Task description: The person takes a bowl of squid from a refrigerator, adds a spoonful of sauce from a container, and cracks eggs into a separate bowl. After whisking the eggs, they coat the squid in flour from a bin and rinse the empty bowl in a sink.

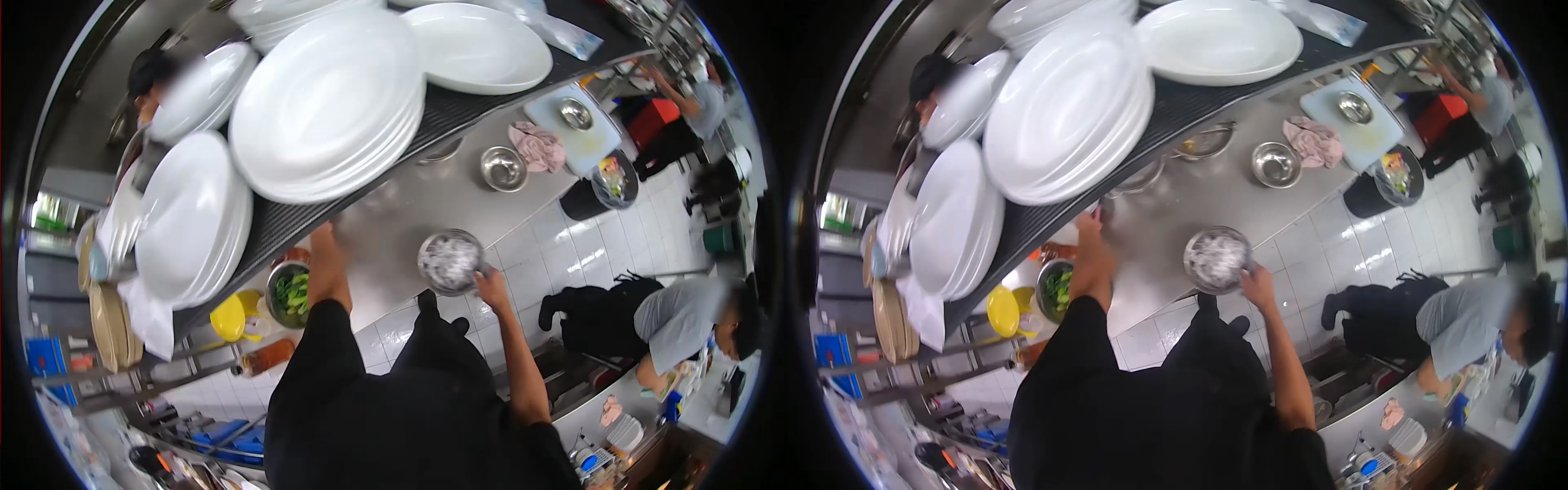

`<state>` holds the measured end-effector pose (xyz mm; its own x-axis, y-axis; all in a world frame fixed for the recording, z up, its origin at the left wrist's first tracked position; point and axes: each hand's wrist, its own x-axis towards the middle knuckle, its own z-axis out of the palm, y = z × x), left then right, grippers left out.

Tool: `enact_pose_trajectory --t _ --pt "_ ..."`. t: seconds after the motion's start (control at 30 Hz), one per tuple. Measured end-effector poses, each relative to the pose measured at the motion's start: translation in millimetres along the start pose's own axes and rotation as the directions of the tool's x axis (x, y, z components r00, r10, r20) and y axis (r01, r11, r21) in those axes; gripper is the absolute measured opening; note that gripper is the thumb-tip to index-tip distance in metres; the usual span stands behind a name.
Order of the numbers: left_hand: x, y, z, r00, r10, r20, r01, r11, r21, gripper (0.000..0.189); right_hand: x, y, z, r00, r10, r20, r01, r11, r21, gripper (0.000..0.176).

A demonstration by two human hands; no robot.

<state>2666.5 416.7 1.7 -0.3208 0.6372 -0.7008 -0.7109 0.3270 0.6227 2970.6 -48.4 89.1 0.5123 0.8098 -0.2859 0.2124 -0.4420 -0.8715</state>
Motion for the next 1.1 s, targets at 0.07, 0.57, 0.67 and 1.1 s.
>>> enact_pose_trajectory --t 0.07,0.57,0.67,1.1 --pt "-3.7 7.6 2.6 0.996 0.064 0.056 -0.065 0.998 0.001 0.046 40.2 1.0 37.9 0.985 -0.174 -0.002 0.172 0.975 -0.142 0.027" --pt "-274.8 -90.9 -97.8 0.933 0.167 0.319 -0.239 0.95 0.203 0.02 183.5 -61.0 105.5 0.792 0.219 0.57 -0.294 0.955 0.042 0.044" --pt "-289.5 -158.3 -123.1 0.933 -0.095 0.347 -0.042 0.929 0.367 0.023 208.6 -14.6 14.5 0.805 0.066 0.589 -0.118 0.992 0.049 0.039" --pt "-390.4 -343.6 -37.8 0.975 -0.184 -0.128 0.214 0.935 0.285 0.039 277.7 174.4 -401.1 0.955 0.24 0.174 -0.291 0.869 0.4 0.04"
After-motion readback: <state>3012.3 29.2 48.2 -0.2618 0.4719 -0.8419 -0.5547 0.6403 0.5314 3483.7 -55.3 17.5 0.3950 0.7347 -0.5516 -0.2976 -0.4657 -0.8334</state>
